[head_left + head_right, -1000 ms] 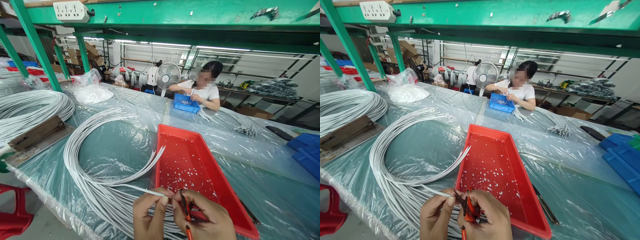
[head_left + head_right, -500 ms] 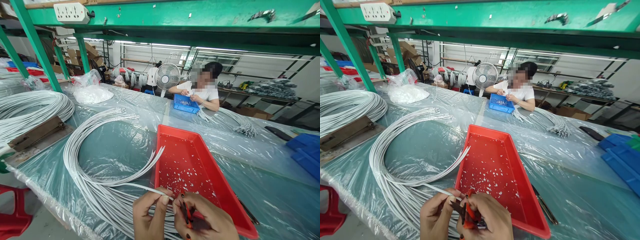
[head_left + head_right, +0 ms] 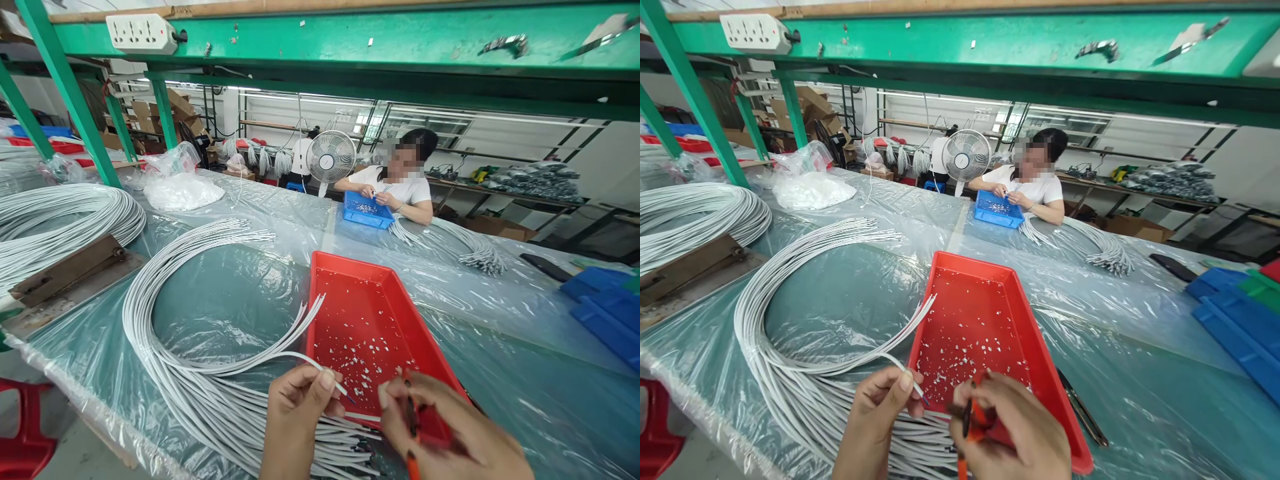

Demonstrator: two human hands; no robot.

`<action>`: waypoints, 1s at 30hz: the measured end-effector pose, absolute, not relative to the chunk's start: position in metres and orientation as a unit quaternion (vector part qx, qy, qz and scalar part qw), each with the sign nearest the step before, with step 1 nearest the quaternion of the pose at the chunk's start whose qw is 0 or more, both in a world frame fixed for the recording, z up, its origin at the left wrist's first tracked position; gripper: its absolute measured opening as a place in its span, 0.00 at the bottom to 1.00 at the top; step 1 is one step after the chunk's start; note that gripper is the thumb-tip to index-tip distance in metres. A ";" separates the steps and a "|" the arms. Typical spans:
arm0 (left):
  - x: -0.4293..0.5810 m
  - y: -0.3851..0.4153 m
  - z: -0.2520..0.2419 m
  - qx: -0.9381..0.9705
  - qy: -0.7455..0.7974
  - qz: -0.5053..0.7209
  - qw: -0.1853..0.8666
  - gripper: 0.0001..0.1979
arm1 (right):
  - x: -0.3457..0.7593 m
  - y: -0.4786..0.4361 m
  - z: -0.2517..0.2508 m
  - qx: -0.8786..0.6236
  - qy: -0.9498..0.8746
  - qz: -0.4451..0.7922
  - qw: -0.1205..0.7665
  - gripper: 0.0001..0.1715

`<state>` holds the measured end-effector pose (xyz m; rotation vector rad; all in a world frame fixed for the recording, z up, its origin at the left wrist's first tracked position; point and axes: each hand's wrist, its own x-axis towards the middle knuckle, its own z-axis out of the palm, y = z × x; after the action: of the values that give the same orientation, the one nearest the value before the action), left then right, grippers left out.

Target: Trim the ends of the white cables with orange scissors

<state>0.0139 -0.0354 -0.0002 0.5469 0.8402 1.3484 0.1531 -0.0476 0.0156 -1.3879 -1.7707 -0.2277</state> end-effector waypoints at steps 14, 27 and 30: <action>0.020 -0.032 -0.008 0.086 0.274 0.488 0.824 0.12 | 0.170 -0.036 0.005 -0.572 -0.667 0.136 0.457 0.10; 0.045 -0.042 -0.026 0.080 0.203 0.555 0.802 0.13 | 0.149 -0.046 0.003 -0.545 -0.652 0.233 0.473 0.06; 0.041 -0.040 -0.026 0.085 0.219 0.512 0.826 0.13 | 0.153 -0.052 0.002 -0.481 -0.770 -0.004 0.420 0.08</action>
<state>0.0414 -0.0401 -0.0257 0.1814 0.4647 1.0869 0.1534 -0.0521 0.0017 -1.2059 -1.9289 -0.0109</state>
